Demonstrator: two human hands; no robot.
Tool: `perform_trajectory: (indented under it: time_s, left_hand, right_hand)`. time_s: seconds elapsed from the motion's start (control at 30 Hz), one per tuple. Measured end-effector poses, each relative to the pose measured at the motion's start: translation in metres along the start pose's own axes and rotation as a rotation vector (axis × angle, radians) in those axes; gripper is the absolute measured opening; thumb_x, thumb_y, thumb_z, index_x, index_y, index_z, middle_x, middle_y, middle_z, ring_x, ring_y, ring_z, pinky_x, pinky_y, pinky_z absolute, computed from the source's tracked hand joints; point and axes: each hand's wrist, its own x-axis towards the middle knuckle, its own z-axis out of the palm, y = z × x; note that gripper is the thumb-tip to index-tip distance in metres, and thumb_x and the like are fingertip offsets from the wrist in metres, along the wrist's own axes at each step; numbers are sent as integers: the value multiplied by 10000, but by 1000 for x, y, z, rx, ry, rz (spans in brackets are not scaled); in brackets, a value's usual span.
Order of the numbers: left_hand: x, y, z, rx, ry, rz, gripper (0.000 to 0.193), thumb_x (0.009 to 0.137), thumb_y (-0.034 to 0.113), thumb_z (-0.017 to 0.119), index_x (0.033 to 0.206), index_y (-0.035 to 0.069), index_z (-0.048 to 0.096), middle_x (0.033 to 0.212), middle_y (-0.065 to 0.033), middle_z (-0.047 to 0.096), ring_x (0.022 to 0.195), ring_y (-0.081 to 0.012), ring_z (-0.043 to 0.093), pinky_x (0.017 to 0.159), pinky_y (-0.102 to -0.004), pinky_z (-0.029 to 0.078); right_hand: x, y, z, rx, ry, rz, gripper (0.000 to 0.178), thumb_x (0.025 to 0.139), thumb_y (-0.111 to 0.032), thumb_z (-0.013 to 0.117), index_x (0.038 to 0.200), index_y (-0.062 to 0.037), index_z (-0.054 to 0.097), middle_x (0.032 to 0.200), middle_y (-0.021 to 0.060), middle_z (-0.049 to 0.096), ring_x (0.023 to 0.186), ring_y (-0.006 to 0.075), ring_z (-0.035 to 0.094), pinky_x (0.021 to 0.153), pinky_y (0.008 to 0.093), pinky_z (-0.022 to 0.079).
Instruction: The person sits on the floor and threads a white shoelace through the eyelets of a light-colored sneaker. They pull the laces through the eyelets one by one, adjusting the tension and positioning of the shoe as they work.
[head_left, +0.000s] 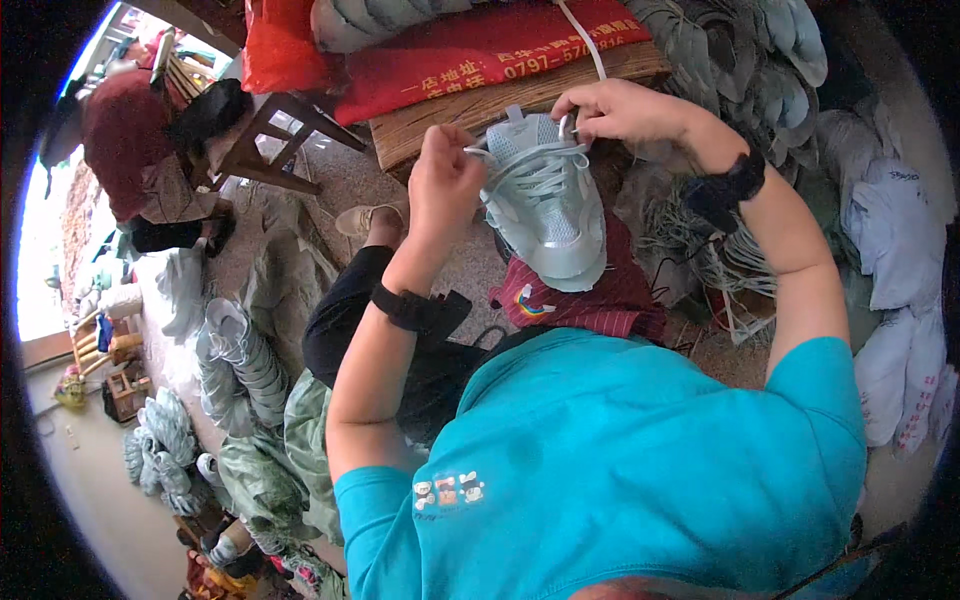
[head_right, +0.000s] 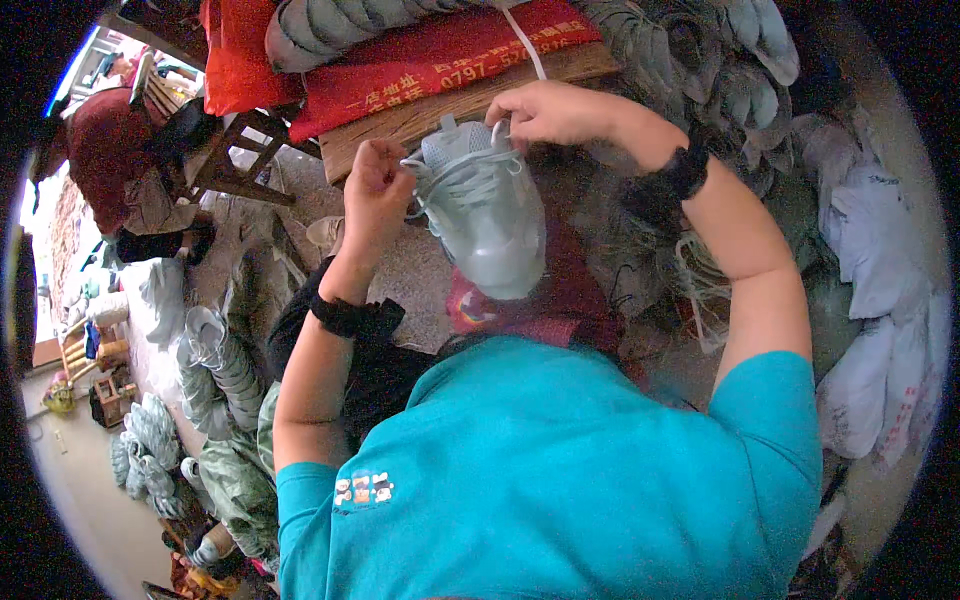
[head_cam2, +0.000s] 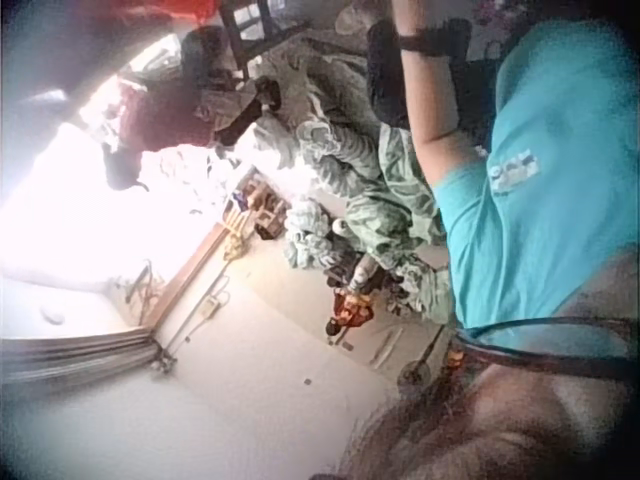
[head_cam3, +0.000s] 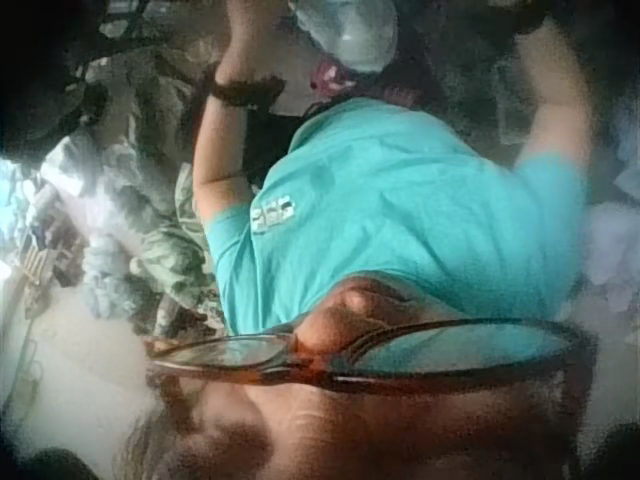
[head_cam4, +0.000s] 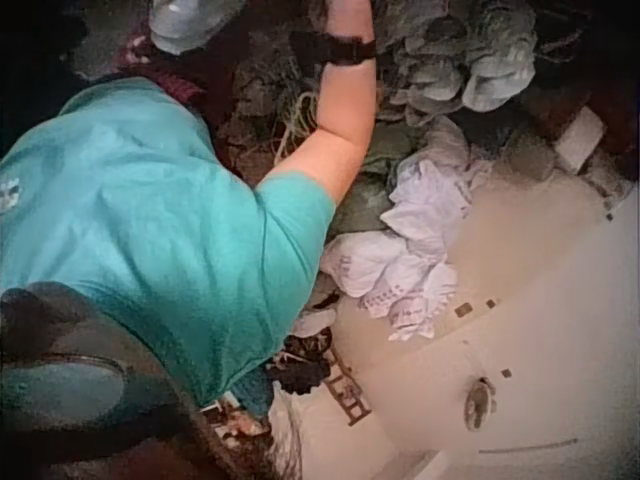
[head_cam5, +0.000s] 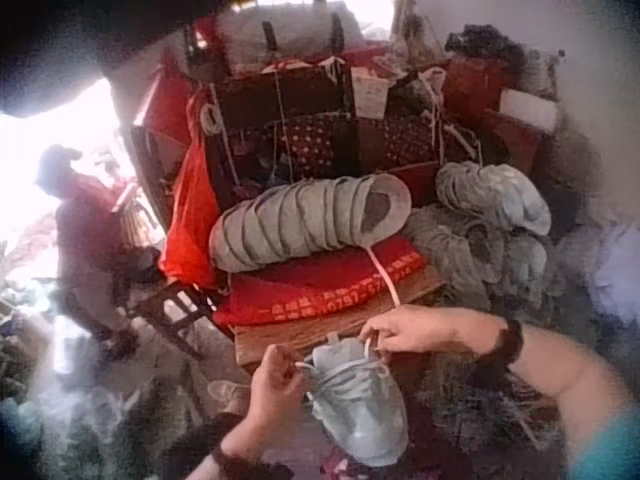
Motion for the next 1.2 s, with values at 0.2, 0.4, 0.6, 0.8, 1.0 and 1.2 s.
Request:
perform_trajectory:
  time_s: [0.2,0.4,0.6,0.8,1.0,1.2]
  left_hand:
    - [2,13,-12,-728,-159,-499,176,857,-8,533,1004,81,495,712,11,491,546,-76,431,457,-215,330]
    - [8,17,-17,-749,-166,-619,195,845,-4,533,1012,90,498,666,13,487,498,-85,416,431,-211,308]
    - [14,12,-11,-373,-209,-412,215,827,-10,558,1026,47,504,746,-2,542,591,-78,483,502,-235,387]
    - [15,11,-5,146,-207,-104,248,830,1,580,1073,30,533,813,-22,587,667,-90,528,573,-241,438]
    - [25,12,-41,702,-212,459,230,800,232,735,961,71,706,795,-97,585,770,-245,575,702,-371,481]
    - [43,4,-47,466,-419,265,258,785,294,705,940,89,725,829,-108,602,956,-334,541,849,-428,441]
  right_hand:
    - [9,2,-9,101,-131,60,274,872,-72,565,1132,13,555,828,49,671,776,106,634,739,276,504]
    - [20,-8,-17,-64,-178,85,179,859,-83,622,1010,14,617,823,42,673,699,106,631,648,276,514]
    - [30,-7,-25,-115,-278,82,185,838,-94,665,989,14,659,811,36,670,695,104,618,641,281,510]
    - [35,-2,-27,-119,-274,51,250,782,-210,723,921,-5,685,788,52,669,727,134,605,661,299,490]
    - [38,-8,-25,-121,-212,192,307,782,-301,700,872,-8,689,759,37,655,701,119,568,618,307,448]
    - [47,-3,-1,-142,-17,343,329,691,-287,705,822,14,680,702,82,636,676,176,581,586,336,449]
